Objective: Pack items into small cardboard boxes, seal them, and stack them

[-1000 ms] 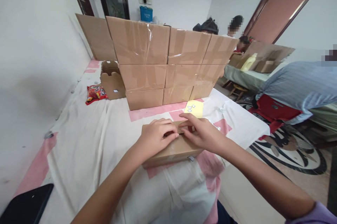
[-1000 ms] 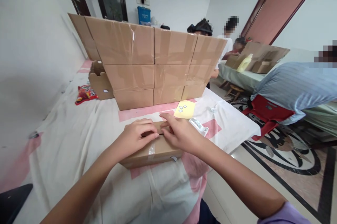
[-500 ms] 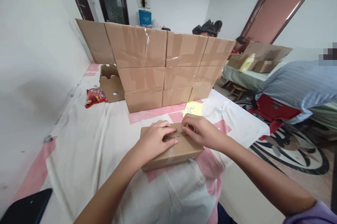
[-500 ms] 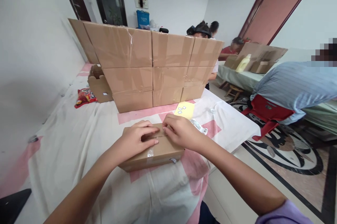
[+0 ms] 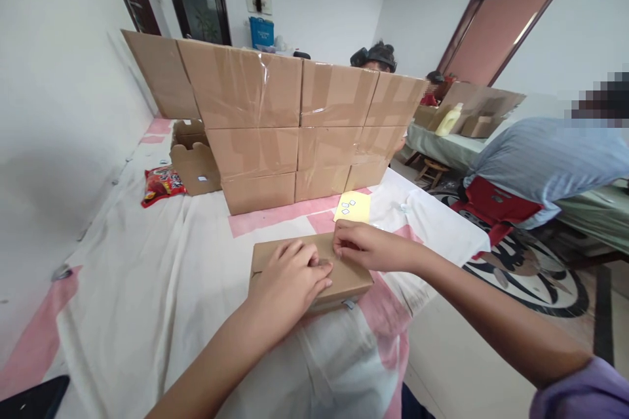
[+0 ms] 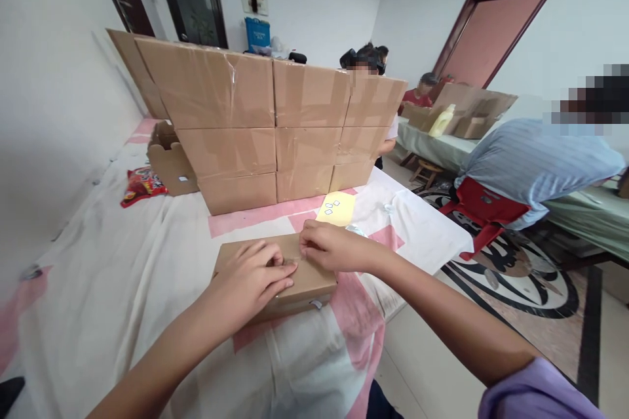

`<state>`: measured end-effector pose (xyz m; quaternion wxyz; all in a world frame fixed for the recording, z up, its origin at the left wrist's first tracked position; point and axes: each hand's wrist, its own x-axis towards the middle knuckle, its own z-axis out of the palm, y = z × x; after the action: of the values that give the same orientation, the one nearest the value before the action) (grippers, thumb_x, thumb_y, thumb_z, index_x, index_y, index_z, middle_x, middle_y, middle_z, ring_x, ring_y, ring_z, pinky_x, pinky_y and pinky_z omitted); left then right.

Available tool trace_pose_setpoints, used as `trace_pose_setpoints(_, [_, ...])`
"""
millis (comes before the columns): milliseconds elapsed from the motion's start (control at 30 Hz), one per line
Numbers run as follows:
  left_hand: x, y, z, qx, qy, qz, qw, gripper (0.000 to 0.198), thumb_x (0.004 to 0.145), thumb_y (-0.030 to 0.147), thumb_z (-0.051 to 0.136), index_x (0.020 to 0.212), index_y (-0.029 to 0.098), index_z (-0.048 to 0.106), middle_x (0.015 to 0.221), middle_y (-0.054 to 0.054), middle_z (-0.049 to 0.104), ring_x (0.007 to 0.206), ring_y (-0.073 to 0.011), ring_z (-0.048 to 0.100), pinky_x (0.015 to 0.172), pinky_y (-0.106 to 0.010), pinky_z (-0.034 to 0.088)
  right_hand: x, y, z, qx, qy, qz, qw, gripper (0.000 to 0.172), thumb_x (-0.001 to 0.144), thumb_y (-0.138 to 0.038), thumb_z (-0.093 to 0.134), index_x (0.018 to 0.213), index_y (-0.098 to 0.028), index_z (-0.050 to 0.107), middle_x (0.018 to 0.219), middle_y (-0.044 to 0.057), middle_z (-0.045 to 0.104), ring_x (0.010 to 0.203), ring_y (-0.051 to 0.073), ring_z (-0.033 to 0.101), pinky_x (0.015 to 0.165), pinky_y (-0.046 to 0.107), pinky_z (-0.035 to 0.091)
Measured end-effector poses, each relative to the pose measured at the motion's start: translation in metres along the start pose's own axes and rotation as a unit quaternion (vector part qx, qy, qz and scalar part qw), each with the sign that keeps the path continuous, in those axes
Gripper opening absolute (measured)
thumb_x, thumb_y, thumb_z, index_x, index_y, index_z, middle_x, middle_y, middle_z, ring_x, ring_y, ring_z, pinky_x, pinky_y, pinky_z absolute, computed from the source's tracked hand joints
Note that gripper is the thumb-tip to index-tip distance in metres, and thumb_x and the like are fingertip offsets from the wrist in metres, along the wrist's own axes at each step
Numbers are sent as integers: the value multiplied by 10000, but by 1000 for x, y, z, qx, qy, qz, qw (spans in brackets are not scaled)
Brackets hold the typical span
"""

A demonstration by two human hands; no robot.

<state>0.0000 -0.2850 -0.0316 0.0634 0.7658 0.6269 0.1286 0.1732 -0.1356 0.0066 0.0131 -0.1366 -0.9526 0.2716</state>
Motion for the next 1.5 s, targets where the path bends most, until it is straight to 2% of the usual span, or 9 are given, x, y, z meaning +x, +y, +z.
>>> trace_pose_setpoints(133, [-2, 5, 1, 12, -3, -13, 1000, 254, 1017, 308, 508, 1163, 278, 714, 1072, -35, 616, 1105, -256, 545, 949, -459, 442, 1, 1, -1, -4, -11, -1, 1000, 121, 909, -99, 517, 855, -178, 592, 956, 25, 572, 837, 160, 548, 738, 289, 413])
trace_pose_setpoints(333, [-1, 4, 0, 0, -19, 3, 1000, 290, 1029, 304, 482, 1228, 249, 685, 1242, -30, 650, 1198, -270, 530, 1034, -495, 434, 2, 2, -3, 1, -31, -15, 999, 110, 889, -90, 528, 869, -173, 599, 963, 36, 582, 826, 160, 552, 725, 283, 421])
trace_pose_setpoints(533, [-1, 4, -1, -1, -24, 10, 1000, 314, 1038, 308, 458, 1260, 255, 673, 1230, -27, 686, 1192, -269, 549, 1017, -488, 454, 4, 0, -3, -8, -51, -7, 999, 105, 886, -90, 531, 863, -172, 593, 953, 32, 574, 795, 154, 540, 687, 275, 406])
trace_pose_setpoints(767, [-4, 8, 0, 43, -22, 1, 999, 294, 1034, 307, 473, 1229, 256, 687, 1216, -31, 696, 1181, -269, 573, 988, -479, 467, 8, 0, -11, 32, -74, -15, 997, 119, 876, -66, 539, 834, -161, 598, 939, 32, 570, 792, 151, 542, 694, 274, 417])
trace_pose_setpoints(1200, [-5, 12, 6, 86, -5, -2, 996, 289, 1040, 304, 452, 1214, 235, 673, 1211, -22, 698, 1137, -274, 583, 925, -475, 462, 14, -6, -8, -48, -85, 7, 995, 102, 880, -94, 552, 819, -173, 575, 961, 40, 556, 785, 158, 534, 692, 289, 388])
trace_pose_setpoints(1367, [-5, 14, 6, 100, -4, 1, 995, 299, 1043, 275, 433, 1227, 222, 662, 1214, -21, 698, 1108, -274, 588, 891, -471, 461, 16, -6, -8, -59, -68, 85, 992, 110, 865, -187, 629, 796, -186, 545, 940, 38, 579, 786, 169, 530, 670, 284, 359])
trace_pose_setpoints(1500, [-6, 15, 5, 102, -4, -2, 995, 294, 1041, 258, 435, 1220, 219, 664, 1220, -16, 698, 1110, -269, 584, 890, -465, 448, 17, 3, -10, -89, -8, 202, 975, 442, 715, -432, 820, 934, -199, 514, 1004, 57, 565, 795, 197, 530, 638, 283, 361])
